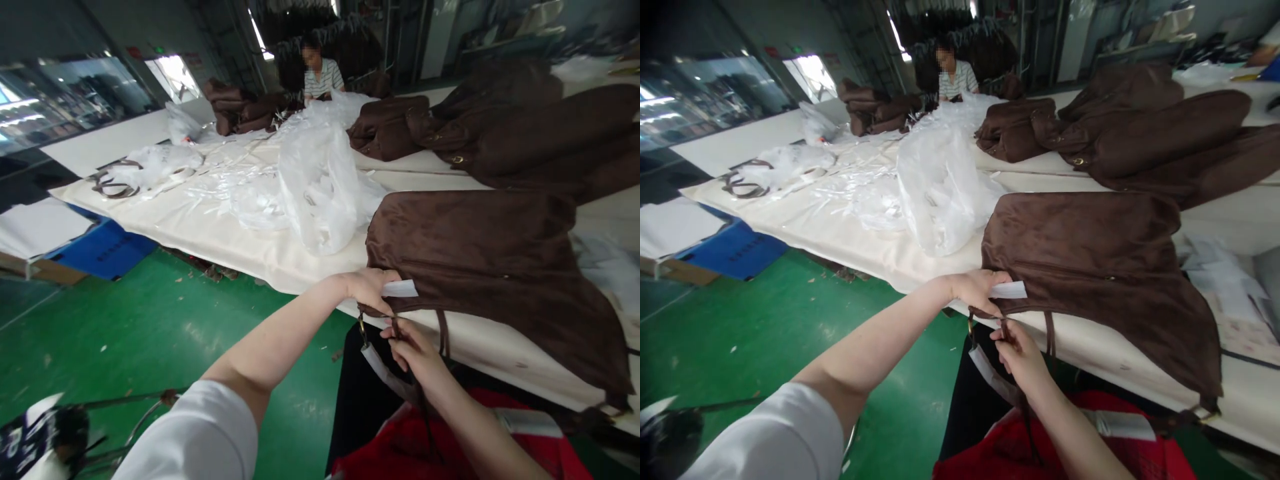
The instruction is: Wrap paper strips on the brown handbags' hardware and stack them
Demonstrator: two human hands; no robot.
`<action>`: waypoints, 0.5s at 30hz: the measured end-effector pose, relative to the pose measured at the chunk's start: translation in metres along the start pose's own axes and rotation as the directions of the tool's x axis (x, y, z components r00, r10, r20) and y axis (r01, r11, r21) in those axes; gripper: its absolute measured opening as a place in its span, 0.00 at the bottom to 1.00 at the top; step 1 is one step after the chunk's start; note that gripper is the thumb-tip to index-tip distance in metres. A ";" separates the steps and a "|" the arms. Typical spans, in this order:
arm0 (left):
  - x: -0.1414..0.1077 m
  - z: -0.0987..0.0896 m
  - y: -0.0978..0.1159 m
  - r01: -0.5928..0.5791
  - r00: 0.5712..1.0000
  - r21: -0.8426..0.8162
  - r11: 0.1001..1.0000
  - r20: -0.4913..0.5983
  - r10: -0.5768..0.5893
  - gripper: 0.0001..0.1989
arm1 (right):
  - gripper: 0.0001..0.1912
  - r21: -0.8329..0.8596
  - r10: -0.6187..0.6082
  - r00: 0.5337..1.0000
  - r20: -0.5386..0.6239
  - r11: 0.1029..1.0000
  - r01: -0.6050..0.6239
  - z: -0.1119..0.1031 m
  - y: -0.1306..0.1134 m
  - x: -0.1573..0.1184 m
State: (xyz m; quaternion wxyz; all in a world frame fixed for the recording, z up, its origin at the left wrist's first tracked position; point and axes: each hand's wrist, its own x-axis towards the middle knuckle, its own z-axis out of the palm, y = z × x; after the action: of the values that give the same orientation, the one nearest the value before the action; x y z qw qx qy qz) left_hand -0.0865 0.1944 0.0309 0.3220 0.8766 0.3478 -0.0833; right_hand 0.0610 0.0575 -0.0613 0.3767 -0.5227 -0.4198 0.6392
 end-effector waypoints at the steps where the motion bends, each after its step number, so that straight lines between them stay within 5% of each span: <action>1: 0.000 0.000 -0.001 -0.015 1.000 0.013 1.000 0.001 0.015 0.33 | 0.21 0.044 0.023 1.000 -0.018 0.999 -0.022 0.003 -0.004 0.001; 10: -0.007 0.020 0.004 -0.021 0.986 0.156 0.988 -0.157 0.046 0.30 | 0.22 -0.045 -0.048 0.981 -0.185 0.998 0.040 0.010 0.003 0.012; 15: -0.008 0.019 0.001 -0.047 0.988 0.115 0.992 -0.143 0.064 0.29 | 0.16 -0.399 -0.176 0.969 -0.175 0.912 0.093 0.009 0.001 0.012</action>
State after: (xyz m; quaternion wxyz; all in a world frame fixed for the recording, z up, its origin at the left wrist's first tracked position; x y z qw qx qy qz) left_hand -0.0902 0.1773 0.0197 0.2484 0.9062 0.3409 -0.0289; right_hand 0.0505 0.0668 -0.0650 0.3506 -0.6203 -0.5317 0.4579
